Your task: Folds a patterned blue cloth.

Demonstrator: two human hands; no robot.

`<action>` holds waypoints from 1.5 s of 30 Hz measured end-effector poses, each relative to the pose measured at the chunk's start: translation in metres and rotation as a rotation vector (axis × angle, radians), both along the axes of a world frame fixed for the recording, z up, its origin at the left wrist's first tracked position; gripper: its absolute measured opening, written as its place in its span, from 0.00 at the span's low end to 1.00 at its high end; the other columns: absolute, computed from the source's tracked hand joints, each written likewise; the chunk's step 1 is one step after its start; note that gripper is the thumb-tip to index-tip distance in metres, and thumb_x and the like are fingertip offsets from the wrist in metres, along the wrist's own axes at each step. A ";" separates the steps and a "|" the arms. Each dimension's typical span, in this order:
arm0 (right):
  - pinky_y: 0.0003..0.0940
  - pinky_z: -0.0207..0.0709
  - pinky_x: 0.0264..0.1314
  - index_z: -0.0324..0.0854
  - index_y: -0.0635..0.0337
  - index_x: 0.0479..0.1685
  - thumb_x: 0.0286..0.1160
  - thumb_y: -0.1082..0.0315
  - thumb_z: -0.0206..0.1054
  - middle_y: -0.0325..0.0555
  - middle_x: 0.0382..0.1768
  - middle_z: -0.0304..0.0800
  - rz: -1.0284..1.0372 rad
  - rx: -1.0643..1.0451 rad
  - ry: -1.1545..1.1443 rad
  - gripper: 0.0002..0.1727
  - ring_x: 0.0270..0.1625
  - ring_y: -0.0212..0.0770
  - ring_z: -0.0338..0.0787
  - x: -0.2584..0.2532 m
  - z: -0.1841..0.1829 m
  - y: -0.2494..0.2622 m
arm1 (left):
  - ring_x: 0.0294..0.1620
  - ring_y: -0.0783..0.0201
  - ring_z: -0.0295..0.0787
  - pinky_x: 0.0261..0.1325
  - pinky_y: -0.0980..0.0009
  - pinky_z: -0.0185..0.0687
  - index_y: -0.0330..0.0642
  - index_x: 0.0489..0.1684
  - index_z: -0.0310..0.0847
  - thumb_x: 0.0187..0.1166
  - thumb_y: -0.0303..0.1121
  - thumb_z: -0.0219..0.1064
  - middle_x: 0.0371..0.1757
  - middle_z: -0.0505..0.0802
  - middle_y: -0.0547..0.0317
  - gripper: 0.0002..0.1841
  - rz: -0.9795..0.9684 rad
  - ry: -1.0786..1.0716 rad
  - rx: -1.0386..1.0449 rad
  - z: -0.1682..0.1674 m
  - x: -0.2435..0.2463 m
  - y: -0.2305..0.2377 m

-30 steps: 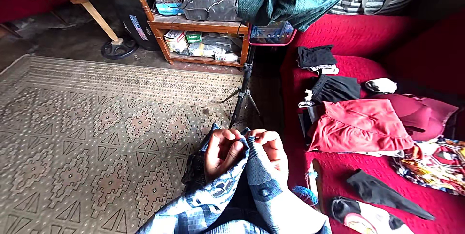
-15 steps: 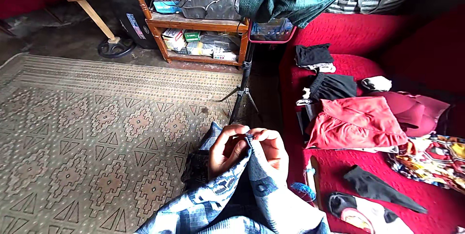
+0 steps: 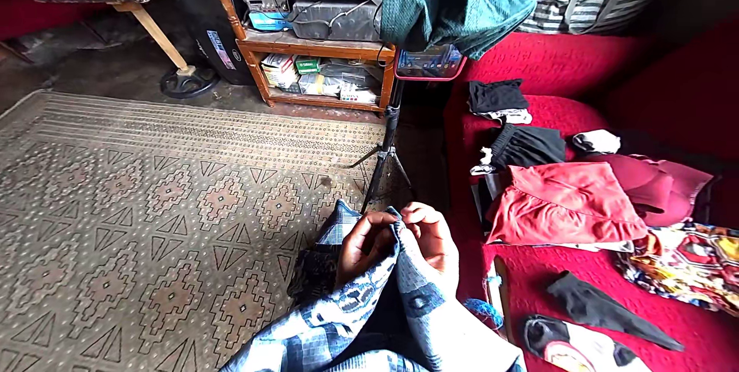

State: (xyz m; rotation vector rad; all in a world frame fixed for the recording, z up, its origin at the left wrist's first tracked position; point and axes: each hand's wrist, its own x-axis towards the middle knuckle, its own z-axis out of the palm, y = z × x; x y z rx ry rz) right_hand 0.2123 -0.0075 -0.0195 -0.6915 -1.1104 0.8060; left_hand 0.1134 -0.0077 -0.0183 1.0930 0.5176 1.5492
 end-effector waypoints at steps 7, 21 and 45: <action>0.29 0.83 0.62 0.83 0.66 0.44 0.75 0.76 0.65 0.49 0.56 0.89 0.067 -0.052 0.029 0.05 0.62 0.37 0.88 0.004 -0.002 0.001 | 0.42 0.82 0.88 0.50 0.82 0.85 0.36 0.51 0.83 0.81 0.19 0.60 0.42 0.93 0.70 0.09 0.007 -0.058 -0.037 0.002 0.005 0.001; 0.28 0.82 0.66 0.85 0.62 0.40 0.80 0.71 0.65 0.47 0.58 0.89 0.108 0.006 0.010 0.05 0.64 0.36 0.87 0.009 -0.002 0.000 | 0.51 0.82 0.84 0.56 0.81 0.81 0.23 0.62 0.74 0.85 0.24 0.53 0.54 0.88 0.61 0.14 -0.043 0.127 0.004 -0.001 0.005 -0.004; 0.63 0.80 0.62 0.73 0.60 0.77 0.74 0.40 0.71 0.71 0.69 0.78 0.815 -0.291 -1.733 0.40 0.66 0.69 0.85 -0.033 0.048 -0.040 | 0.36 0.90 0.78 0.44 0.86 0.76 0.41 0.43 0.69 0.92 0.28 0.38 0.34 0.81 0.79 0.13 0.804 0.272 0.232 0.055 -0.080 0.085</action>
